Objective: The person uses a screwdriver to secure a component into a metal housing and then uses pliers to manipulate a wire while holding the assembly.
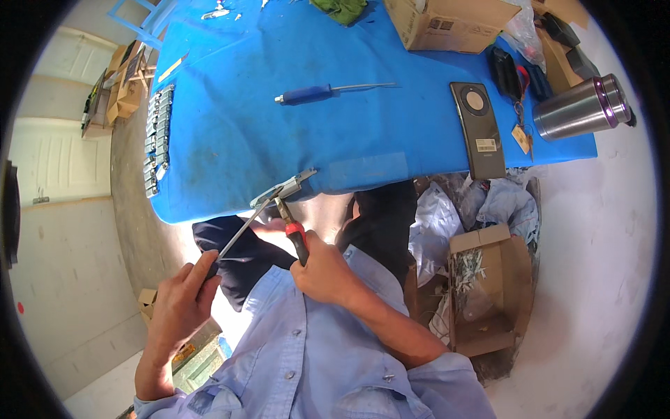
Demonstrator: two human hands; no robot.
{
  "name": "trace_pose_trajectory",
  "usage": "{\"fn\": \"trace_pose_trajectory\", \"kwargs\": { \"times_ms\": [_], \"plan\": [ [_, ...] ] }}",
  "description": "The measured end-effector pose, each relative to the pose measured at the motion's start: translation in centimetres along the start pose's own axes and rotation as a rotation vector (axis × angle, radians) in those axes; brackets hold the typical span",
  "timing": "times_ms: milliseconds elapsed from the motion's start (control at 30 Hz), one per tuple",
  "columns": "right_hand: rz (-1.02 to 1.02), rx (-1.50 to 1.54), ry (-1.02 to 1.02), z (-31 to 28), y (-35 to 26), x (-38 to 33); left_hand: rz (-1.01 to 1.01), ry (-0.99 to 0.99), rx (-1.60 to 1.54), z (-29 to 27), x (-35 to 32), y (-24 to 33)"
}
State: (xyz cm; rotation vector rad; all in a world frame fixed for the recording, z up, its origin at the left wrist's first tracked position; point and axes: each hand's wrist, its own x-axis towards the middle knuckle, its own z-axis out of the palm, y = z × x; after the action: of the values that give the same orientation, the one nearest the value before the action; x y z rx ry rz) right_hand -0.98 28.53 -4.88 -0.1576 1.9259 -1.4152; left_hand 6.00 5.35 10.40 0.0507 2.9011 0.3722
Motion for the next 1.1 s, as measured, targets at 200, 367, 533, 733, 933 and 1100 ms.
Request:
{"fn": "trace_pose_trajectory", "kwargs": {
  "times_ms": [200, 367, 533, 733, 933, 1100],
  "plan": [
    [0.03, 0.042, -0.016, 0.2, 0.4, 0.0, -0.161, -0.062, -0.429, 0.4, 0.4, -0.8],
    [0.012, 0.06, -0.01, 0.1, 1.0, 0.2, -0.047, 0.009, -0.175, 0.2, 0.4, -0.8],
    [0.002, 0.06, -0.011, -0.2, 0.2, 0.0, 0.018, 0.005, 0.075, -0.2, 0.3, 0.0],
    [-0.025, 0.051, -0.009, -0.1, 0.6, 0.1, -0.011, -0.022, -0.12, -0.3, 0.6, -0.6],
    [-0.002, 0.077, -0.038, -0.7, 0.4, -0.1, -0.159, -0.134, -0.459, -0.1, 1.4, -1.9],
    [0.019, 0.075, -0.03, -0.7, 0.2, -0.2, -0.154, -0.139, -0.48, -0.1, 1.6, -1.9]
  ]
}}
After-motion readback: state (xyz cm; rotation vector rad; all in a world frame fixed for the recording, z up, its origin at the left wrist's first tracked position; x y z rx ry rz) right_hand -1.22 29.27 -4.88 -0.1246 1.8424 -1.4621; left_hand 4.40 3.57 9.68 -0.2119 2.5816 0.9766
